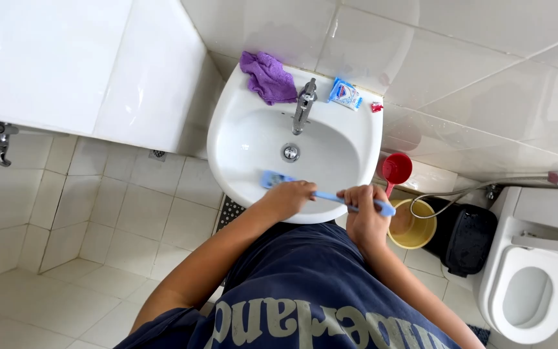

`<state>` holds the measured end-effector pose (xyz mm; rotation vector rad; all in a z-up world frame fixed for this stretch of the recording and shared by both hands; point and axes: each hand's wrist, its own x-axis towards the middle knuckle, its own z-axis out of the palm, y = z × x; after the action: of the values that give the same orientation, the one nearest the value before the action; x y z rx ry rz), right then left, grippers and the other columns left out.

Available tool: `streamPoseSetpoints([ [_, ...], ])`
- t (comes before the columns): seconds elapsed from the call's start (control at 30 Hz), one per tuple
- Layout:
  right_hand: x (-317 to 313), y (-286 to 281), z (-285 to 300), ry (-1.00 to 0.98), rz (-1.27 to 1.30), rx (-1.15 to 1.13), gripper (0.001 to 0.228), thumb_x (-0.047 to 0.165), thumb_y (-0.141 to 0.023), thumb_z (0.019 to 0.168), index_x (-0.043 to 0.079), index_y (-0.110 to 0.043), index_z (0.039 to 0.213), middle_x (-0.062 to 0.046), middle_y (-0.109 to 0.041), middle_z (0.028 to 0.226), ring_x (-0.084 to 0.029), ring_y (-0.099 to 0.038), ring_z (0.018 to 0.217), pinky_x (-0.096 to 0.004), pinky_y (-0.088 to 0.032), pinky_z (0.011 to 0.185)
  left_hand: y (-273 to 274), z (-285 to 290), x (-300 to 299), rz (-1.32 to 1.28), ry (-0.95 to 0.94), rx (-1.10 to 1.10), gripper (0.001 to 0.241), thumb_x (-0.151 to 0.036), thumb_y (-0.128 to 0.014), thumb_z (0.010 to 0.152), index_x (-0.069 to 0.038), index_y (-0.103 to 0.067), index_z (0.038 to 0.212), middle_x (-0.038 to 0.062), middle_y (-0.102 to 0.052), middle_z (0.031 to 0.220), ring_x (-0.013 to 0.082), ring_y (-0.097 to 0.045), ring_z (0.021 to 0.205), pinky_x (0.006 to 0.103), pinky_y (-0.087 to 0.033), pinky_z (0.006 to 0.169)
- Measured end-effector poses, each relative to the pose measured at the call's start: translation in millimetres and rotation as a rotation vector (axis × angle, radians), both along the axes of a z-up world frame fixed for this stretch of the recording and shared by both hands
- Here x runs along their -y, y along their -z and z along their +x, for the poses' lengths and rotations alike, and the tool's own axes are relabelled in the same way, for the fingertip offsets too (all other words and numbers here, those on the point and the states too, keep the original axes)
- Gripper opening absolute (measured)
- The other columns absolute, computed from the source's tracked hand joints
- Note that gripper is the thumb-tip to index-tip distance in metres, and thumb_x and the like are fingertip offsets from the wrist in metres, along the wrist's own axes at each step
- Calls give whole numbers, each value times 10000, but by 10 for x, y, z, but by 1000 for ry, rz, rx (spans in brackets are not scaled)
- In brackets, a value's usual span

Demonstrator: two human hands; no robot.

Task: Scrubbing a bathroom sink using a cleaning brush and water.

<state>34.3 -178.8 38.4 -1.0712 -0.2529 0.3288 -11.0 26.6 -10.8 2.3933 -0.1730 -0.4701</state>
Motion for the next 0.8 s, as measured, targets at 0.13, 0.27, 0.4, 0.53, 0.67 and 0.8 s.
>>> streamPoseSetpoints([
  [0.13, -285, -31, 62, 161, 36, -453, 242, 142, -504, 1067, 44, -518, 846, -63, -527, 742, -203, -564, 763, -504, -541, 962, 159, -47, -253, 151, -101, 126, 142, -153, -489, 1033, -50, -587, 1045, 174, -698, 1059, 322, -687, 1056, 435, -586, 841],
  [0.27, -26, -357, 59, 21, -399, 83, 215, 99, -596, 1024, 38, -530, 829, -103, -673, 846, -191, -666, 813, -380, -565, 843, 355, -9, 35, -68, -105, 167, 161, -175, -505, 1032, -61, -611, 1076, 160, -713, 1059, 311, -713, 1012, 412, -583, 859],
  [0.4, 262, -805, 86, 85, -807, 495, 248, 93, -642, 1004, 24, -547, 786, -151, -731, 838, -181, -699, 750, -313, -552, 652, 269, 253, 652, -312, -48, 235, 212, -193, -591, 989, -82, -625, 1166, 179, -726, 1083, 372, -711, 893, 479, -527, 789],
  [0.53, 293, -290, 110, 213, -535, 365, 301, 93, -617, 1063, 43, -481, 799, -123, -665, 798, -165, -656, 759, -362, -585, 753, 390, 437, 569, -346, 18, 316, 220, -204, -579, 991, -82, -599, 1172, 205, -667, 1178, 357, -709, 876, 434, -583, 782],
  [0.67, -26, 91, 77, 255, -35, -166, 322, 82, -617, 1080, 66, -473, 792, -66, -585, 706, -175, -607, 675, -455, -607, 820, 165, 48, 51, -12, -27, 68, 127, -152, -528, 1002, -95, -629, 1051, 139, -695, 1033, 318, -683, 1013, 456, -532, 858],
  [0.8, -322, -334, -182, 58, -160, -75, 231, 112, -574, 1036, 41, -518, 823, -99, -636, 785, -199, -673, 815, -431, -599, 914, 38, -257, -379, 76, -127, 203, 93, -110, -536, 975, -86, -621, 1003, 121, -702, 1016, 313, -677, 1030, 431, -532, 882],
])
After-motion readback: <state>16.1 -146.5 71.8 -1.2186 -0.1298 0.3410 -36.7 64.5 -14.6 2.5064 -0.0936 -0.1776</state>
